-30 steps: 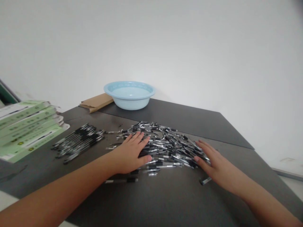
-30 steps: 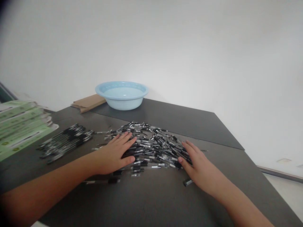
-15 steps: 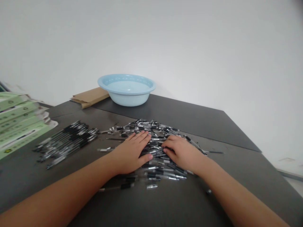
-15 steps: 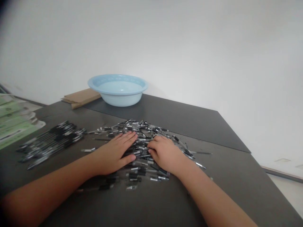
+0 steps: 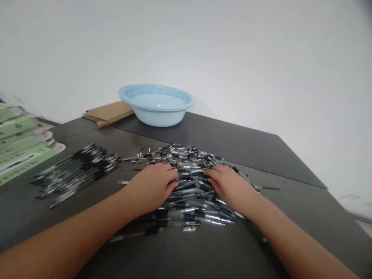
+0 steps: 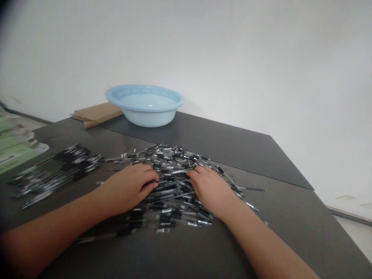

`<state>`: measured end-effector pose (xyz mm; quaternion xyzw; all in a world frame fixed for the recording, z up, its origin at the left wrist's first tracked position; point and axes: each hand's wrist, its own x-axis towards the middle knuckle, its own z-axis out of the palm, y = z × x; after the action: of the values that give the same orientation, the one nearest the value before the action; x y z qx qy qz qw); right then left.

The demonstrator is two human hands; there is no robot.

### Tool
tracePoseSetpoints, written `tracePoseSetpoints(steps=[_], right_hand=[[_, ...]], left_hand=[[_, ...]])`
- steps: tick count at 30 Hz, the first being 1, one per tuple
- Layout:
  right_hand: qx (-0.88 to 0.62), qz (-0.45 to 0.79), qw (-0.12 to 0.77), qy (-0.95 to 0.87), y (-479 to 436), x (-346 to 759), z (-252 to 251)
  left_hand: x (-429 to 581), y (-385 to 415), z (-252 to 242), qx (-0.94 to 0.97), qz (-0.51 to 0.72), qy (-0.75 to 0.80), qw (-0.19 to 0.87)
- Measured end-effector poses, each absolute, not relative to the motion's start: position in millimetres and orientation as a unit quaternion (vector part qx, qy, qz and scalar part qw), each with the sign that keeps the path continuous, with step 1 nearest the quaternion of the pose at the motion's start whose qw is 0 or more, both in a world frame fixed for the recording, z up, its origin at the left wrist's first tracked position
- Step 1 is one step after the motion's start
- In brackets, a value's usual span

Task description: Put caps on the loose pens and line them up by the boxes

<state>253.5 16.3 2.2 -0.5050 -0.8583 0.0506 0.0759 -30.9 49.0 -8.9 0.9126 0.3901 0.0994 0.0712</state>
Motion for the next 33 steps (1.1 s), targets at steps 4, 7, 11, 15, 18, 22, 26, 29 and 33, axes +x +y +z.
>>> tracePoseSetpoints(steps=[4, 7, 11, 15, 18, 22, 26, 29, 33], right_hand=[[-0.506, 0.048, 0.064, -0.859, 20, 255, 1], [-0.516, 0.050, 0.065, -0.852, 20, 257, 1], [-0.525, 0.053, 0.059, -0.847, 20, 261, 1], [-0.521, 0.043, 0.050, -0.851, 20, 263, 1], [-0.516, 0.031, 0.038, -0.855, 19, 262, 4], [-0.516, 0.028, 0.031, -0.856, 16, 261, 8], [-0.518, 0.030, 0.033, -0.854, 15, 262, 8], [-0.524, 0.030, 0.043, -0.850, 16, 264, 6], [-0.525, 0.033, 0.095, -0.845, 13, 257, 9]], left_hand=[[-32, 51, -11, 0.914, 0.099, 0.386, 0.079], [-31, 52, -12, 0.913, 0.097, 0.387, 0.085], [-29, 51, -11, 0.913, 0.101, 0.387, 0.085], [-28, 50, -9, 0.912, 0.106, 0.386, 0.088], [-27, 50, -8, 0.911, 0.108, 0.387, 0.091], [-26, 49, -9, 0.914, 0.106, 0.380, 0.096], [-25, 47, -10, 0.911, 0.126, 0.383, 0.088], [-25, 45, -8, 0.903, 0.166, 0.387, 0.086], [-25, 42, -7, 0.887, 0.235, 0.380, 0.120]])
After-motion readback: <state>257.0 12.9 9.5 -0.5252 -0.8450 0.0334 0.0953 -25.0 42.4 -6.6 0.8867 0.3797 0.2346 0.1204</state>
